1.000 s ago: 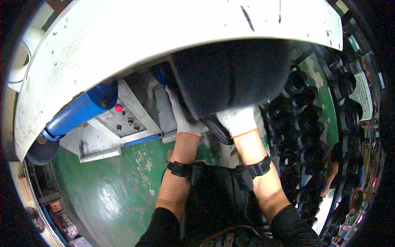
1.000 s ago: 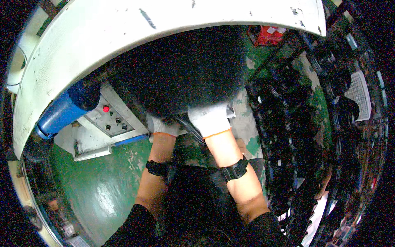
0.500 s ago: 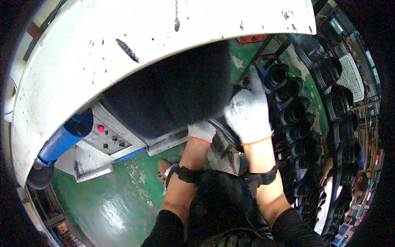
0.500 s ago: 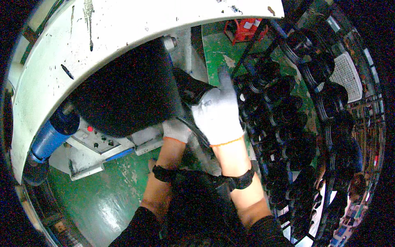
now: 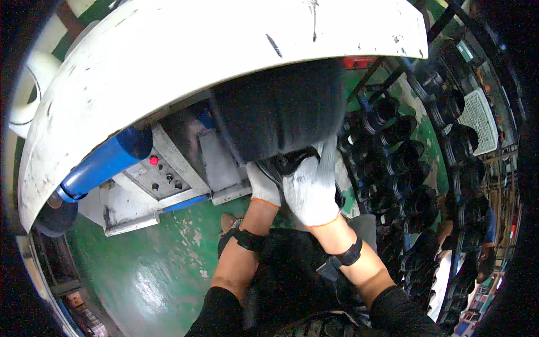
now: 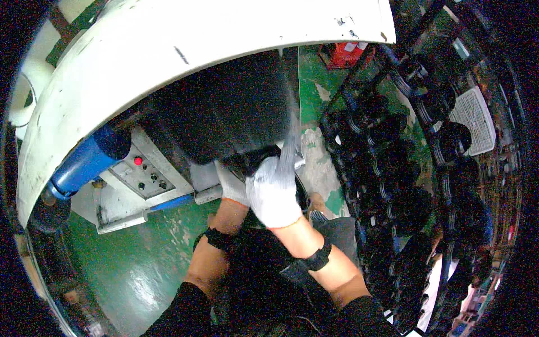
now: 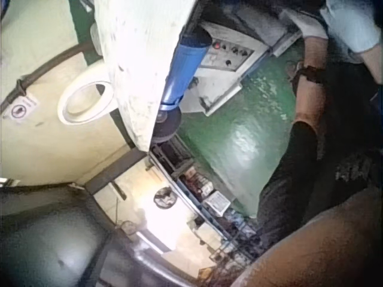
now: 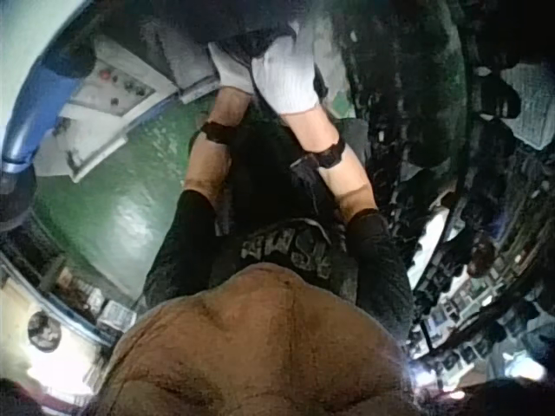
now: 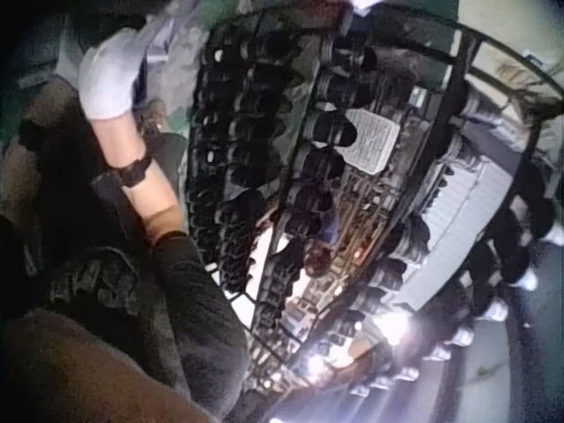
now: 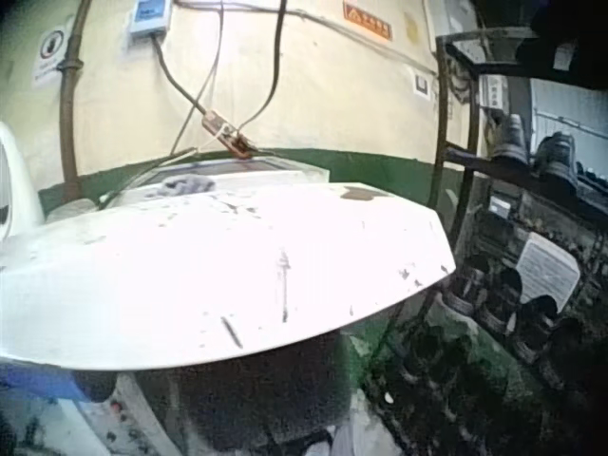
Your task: Polishing black leather shoes using a rotary buffer machine and placing them on a rack.
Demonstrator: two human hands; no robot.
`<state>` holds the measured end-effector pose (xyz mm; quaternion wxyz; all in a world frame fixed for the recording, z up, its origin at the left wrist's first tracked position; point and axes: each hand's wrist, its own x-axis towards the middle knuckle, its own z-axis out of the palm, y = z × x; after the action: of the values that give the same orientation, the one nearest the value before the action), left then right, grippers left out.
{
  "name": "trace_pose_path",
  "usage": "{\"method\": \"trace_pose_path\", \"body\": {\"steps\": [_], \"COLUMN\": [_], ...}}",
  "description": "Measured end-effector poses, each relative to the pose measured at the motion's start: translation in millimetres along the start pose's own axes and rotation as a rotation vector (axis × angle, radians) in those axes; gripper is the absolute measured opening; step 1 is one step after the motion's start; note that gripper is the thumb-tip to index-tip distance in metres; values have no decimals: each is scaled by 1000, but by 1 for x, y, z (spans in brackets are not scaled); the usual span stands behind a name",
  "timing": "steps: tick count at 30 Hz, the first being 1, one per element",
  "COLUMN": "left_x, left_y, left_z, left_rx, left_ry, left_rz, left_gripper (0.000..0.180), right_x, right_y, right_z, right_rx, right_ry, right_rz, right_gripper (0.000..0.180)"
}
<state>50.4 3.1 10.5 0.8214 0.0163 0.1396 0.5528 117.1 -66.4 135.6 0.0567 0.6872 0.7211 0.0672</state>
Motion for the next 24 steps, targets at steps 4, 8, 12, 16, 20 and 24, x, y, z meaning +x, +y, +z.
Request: {"method": "trace_pose_path", "body": {"steps": [4,8,12,16,20,24], "left_x": [-27,-40,-81,-107,-133,-171], "left_y": [-10,-3,-1,-10,-34,-56], "left_z": [18,-6,34,68,128,215], "left_rx": [1,-61,-156,-39,-54,150], "left_ry": [123,-29,-292,-175,-308,-378], "left_rz": [-137,-177,-435,-441,-539,-377], "left_gripper": [67,76,85,87,92,76], "right_x": [-24,-55,-107,-163,-232,-258], "right_y": [-30,-47,-32,5,70,113], "right_z": [27,5,-4,-63,-88,-133], "right_rx": [1524,2476,1785,1021,401,334], "right_ry": [384,317,48,40,-30,322], "right_rz": [320,386,452,-18,-491,-407], "right_gripper": [47,63,39,30,15,6]}}
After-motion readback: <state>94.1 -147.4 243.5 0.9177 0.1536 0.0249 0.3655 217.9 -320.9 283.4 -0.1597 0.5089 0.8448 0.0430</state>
